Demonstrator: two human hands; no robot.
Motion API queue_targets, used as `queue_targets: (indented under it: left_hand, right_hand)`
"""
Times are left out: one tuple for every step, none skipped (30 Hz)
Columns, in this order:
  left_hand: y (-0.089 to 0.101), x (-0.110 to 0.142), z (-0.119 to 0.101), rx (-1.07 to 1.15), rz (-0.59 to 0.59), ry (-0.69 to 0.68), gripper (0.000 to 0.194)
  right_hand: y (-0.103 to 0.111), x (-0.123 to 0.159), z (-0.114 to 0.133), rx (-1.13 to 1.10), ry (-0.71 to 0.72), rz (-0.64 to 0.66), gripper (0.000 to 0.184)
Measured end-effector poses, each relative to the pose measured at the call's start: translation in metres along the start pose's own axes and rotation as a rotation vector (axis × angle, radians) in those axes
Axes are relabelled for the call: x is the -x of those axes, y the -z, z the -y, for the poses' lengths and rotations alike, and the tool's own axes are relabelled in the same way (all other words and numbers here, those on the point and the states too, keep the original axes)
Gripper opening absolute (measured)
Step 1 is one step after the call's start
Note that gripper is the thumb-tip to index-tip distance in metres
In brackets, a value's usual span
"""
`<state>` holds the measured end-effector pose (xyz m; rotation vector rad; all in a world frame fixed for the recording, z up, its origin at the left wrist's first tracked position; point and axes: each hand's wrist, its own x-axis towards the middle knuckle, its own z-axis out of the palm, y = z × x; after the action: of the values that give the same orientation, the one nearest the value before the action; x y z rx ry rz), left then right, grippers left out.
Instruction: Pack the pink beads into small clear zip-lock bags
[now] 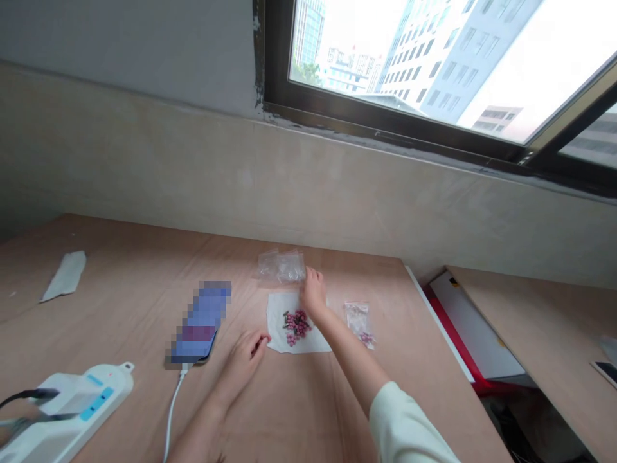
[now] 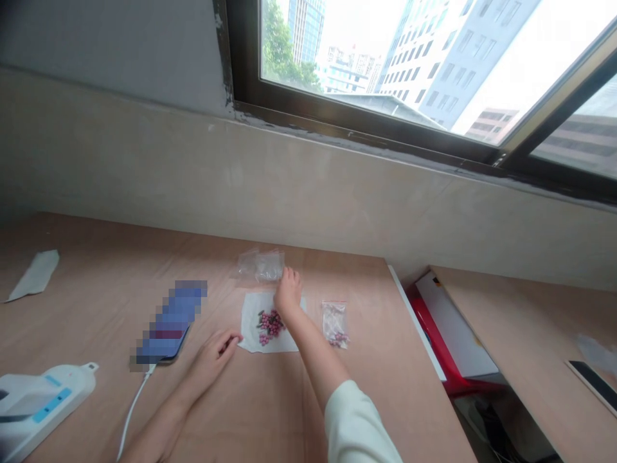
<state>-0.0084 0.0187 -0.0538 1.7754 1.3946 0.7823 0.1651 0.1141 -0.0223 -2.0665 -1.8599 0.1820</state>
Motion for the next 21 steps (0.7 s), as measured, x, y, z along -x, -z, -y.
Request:
queue_targets:
  left_hand:
    - [0.0, 0.0, 0.0, -0.001, 0.001, -0.004, 0.024]
    - [0.0, 0.0, 0.0, -0.002, 0.001, -0.008, 0.024]
    - [0.001, 0.0, -0.001, -0.002, -0.003, -0.013, 0.024]
    - [0.001, 0.0, -0.002, 0.0, -0.007, -0.017, 0.024]
    - [0.001, 0.0, -0.002, 0.002, -0.013, -0.02, 0.024]
    - [0.002, 0.0, -0.003, 0.003, -0.016, -0.021, 0.024]
    - [0.002, 0.0, -0.004, 0.003, -0.018, -0.02, 0.024]
    - [0.002, -0.001, -0.004, 0.002, -0.019, -0.018, 0.025]
    - [0.002, -0.001, -0.003, 0.0, -0.018, -0.015, 0.025]
    - [0.002, -0.001, -0.003, -0.001, -0.018, -0.012, 0.025]
    - [0.002, -0.001, -0.002, -0.002, -0.019, -0.01, 0.025]
    - [0.001, -0.002, -0.001, -0.005, -0.02, -0.008, 0.025]
    - [0.001, -0.002, 0.0, -0.009, -0.019, -0.007, 0.025]
    - [0.001, -0.002, 0.0, -0.015, -0.015, -0.007, 0.025]
    - [0.0, -0.002, 0.0, -0.023, -0.012, -0.006, 0.025]
    - [0.0, -0.002, 0.0, -0.031, -0.008, -0.004, 0.025]
    - [0.001, -0.002, -0.001, -0.04, -0.002, -0.002, 0.025]
    - [0.001, -0.001, -0.002, -0.047, 0.003, -0.003, 0.026]
    - [0.001, -0.001, -0.003, -0.053, 0.007, -0.004, 0.026]
    - [0.002, -0.001, -0.005, -0.057, 0.009, -0.005, 0.026]
    - [0.002, 0.0, -0.006, -0.059, 0.01, -0.005, 0.026]
  right_hand:
    - [-0.004, -0.008, 0.004, 0.032, 0.001, 0.036, 0.042]
    - [-0.008, -0.014, 0.007, 0.06, -0.006, 0.061, 0.039]
    - [-0.011, -0.019, 0.008, 0.081, -0.016, 0.076, 0.035]
    - [-0.012, -0.022, 0.007, 0.093, -0.019, 0.078, 0.032]
    - [-0.013, -0.025, 0.005, 0.095, -0.016, 0.069, 0.029]
    - [-0.013, -0.026, 0.002, 0.089, -0.009, 0.054, 0.027]
    - [-0.012, -0.026, -0.002, 0.08, -0.003, 0.038, 0.026]
    - [-0.011, -0.026, -0.006, 0.067, -0.003, 0.019, 0.025]
    - [-0.009, -0.024, -0.01, 0.05, -0.009, 0.003, 0.025]
    - [-0.007, -0.022, -0.013, 0.032, -0.022, -0.01, 0.026]
    - [-0.004, -0.02, -0.016, 0.017, -0.041, -0.016, 0.027]
    - [-0.002, -0.017, -0.018, 0.005, -0.059, -0.02, 0.028]
    - [0.001, -0.014, -0.019, -0.002, -0.077, -0.022, 0.029]
    - [0.002, -0.012, -0.018, -0.006, -0.089, -0.024, 0.028]
    - [0.003, -0.01, -0.016, -0.007, -0.097, -0.033, 0.027]
    - [0.004, -0.009, -0.013, -0.005, -0.094, -0.046, 0.026]
    - [0.003, -0.009, -0.008, -0.002, -0.074, -0.06, 0.027]
    - [0.002, -0.009, -0.003, 0.001, -0.032, -0.069, 0.029]
    - [-0.001, -0.009, 0.003, 0.004, 0.028, -0.066, 0.033]
    - [-0.004, -0.01, 0.008, 0.008, 0.096, -0.051, 0.036]
    - [-0.007, -0.012, 0.013, 0.015, 0.16, -0.021, 0.036]
